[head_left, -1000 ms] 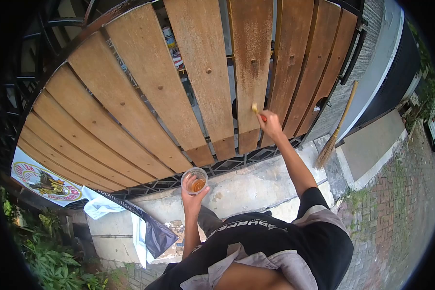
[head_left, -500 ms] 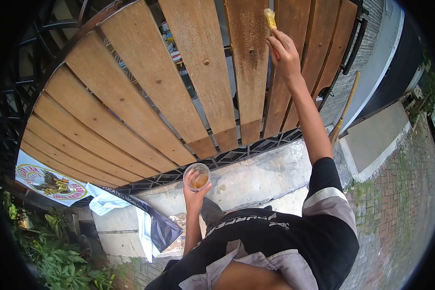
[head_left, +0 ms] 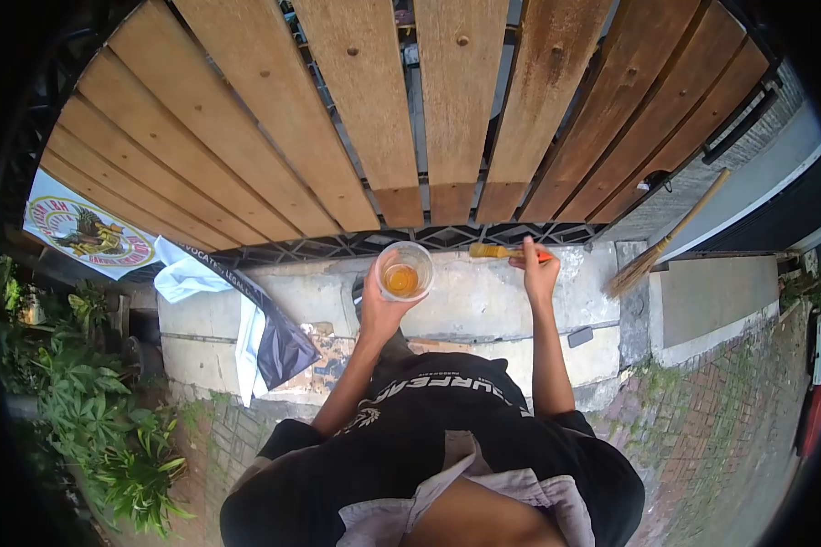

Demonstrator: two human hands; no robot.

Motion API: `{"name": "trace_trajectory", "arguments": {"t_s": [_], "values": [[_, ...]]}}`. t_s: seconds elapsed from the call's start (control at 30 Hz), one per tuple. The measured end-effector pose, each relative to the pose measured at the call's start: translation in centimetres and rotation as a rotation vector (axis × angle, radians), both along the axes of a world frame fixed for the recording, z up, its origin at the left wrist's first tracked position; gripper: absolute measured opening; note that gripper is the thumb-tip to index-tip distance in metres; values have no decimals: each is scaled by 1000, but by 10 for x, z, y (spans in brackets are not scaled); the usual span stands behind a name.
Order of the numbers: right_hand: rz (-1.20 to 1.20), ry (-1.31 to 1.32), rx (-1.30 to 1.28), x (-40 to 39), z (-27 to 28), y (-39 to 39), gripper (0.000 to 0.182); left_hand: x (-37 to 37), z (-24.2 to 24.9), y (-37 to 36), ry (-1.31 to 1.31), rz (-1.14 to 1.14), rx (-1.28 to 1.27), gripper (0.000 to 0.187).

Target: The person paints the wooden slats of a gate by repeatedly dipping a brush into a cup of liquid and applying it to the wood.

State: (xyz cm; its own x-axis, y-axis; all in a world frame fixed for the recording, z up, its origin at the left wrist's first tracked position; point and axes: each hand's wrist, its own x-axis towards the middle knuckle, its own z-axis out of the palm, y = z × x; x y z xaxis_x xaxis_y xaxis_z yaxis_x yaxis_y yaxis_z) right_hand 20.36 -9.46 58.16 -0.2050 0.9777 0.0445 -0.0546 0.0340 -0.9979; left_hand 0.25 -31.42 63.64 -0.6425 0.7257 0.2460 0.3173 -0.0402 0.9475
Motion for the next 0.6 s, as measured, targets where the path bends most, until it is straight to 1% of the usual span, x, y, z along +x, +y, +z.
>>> {"name": "trace_trajectory", "arguments": {"t_s": [0.03, 0.07, 0.1, 0.17, 0.2, 0.23, 0.27, 0.3, 0.37, 0.4, 0.43, 0.5, 0.53, 0.57, 0.6], "values": [[-49, 152, -58, 1, 35, -18, 38, 3, 0, 3, 33, 1, -10, 76], [-80, 216, -46, 4, 60, -29, 40, 7, 4, 5, 46, -4, -21, 74], [-77, 254, -34, 10, 78, -38, 37, 10, -1, 6, 31, -8, -43, 74], [-42, 237, 33, 17, 116, -60, 35, 16, -10, 10, 42, -24, -36, 74], [-50, 226, 24, 16, 126, -69, 35, 20, -5, 12, -10, -66, -22, 74], [-37, 201, 77, 15, 133, -77, 33, 22, -7, 12, -20, -72, -30, 74], [-20, 177, 130, 13, 136, -84, 32, 24, -9, 13, 12, -77, -66, 75], [-21, 169, 125, 11, 136, -88, 32, 26, -10, 13, 45, -81, -101, 75], [62, -8, 176, 4, 136, -95, 32, 29, -9, 12, 14, -87, -104, 77], [71, -38, 182, -1, 137, -99, 27, 28, -9, 13, 118, -75, -125, 76], [81, -42, 181, -6, 135, -102, 27, 28, -10, 14, 223, -61, -147, 75], [75, -75, 225, -14, 126, -104, 23, 27, -13, 14, 190, -64, -155, 78], [79, -135, 271, -18, 122, -105, 21, 27, -14, 15, 163, -76, -160, 81], [88, -137, 271, -19, 122, -106, 21, 26, -13, 15, 160, -68, -160, 81], [110, -218, 349, -22, 128, -109, 20, 25, -12, 16, 200, -69, -153, 82]]}}
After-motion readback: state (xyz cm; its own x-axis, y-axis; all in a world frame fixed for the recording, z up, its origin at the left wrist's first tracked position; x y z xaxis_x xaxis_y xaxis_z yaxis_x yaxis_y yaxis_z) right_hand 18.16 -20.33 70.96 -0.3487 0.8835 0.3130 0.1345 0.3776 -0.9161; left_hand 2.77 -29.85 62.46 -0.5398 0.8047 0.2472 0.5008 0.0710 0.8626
